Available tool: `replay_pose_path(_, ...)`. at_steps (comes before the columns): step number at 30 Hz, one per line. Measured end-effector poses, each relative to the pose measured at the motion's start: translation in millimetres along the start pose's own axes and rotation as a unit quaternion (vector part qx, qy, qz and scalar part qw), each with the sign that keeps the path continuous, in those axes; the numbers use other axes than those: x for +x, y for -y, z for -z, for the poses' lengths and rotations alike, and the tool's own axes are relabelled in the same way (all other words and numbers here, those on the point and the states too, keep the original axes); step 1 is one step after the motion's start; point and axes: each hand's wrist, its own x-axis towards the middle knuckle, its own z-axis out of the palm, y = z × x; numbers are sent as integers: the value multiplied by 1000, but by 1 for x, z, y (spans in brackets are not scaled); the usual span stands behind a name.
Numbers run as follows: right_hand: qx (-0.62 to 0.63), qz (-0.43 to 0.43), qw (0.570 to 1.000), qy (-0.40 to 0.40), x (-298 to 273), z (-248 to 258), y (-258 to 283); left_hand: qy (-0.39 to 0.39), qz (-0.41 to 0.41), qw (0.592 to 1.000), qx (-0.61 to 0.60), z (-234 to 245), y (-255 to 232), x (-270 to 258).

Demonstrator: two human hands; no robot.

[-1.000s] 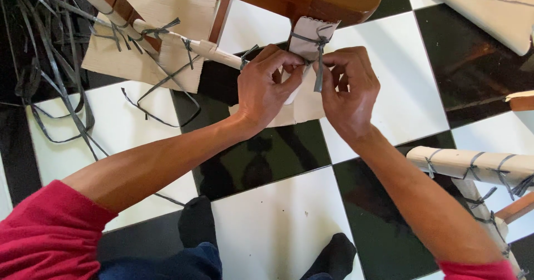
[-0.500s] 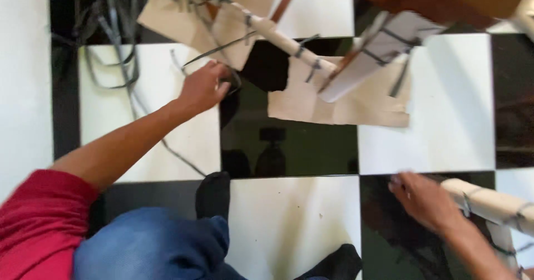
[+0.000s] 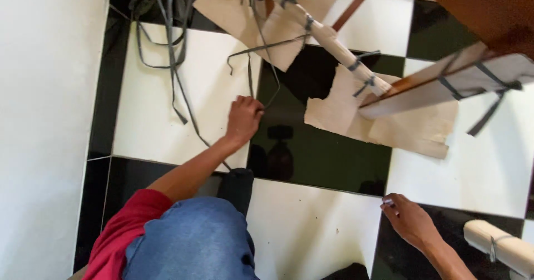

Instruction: Wrapping furniture legs with protective cardboard and securing them with plastic ties

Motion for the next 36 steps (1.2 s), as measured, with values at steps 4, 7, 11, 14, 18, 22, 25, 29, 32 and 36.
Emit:
replay_pose_path(4,4,9,1000,-9,2,11,18,-18,-26,996,-80,13,-32,-23)
replay_pose_path(7,14,8,1000,-2,6,7,24,40,-31,986,-160,19,-55,-44)
replay_pose_path(11,0,23,1000,7,9,4,24,-30,50,977,-204,7,-41,-48)
replay_pose_path(14,17,8,1000,1,3,8,28,-234,145,925,-262,25,16,-11)
replay_pose_path(18,16,-2,1000,-8,5,-1,11,-489,210,803,-269,96,122,36)
replay_pose_path(22,18,31,999,-34,16,-5,-6,-430,452,781,32,57,222,30)
replay_pose_path(25,11,20,1000,-21,17,-3,-2,-301,216,908,194,28,164,27)
replay_pose_path(29,23,2,1000,-1,18,6,16,-143,-27,989,39,30,60,76)
replay_pose_path(32,30,1,1000,-3,14,10,26,-64,57,995,52,1,76,92)
replay_pose_path(36,29,54,998,-32,17,-4,14,-38,42,996,62,15,62,79)
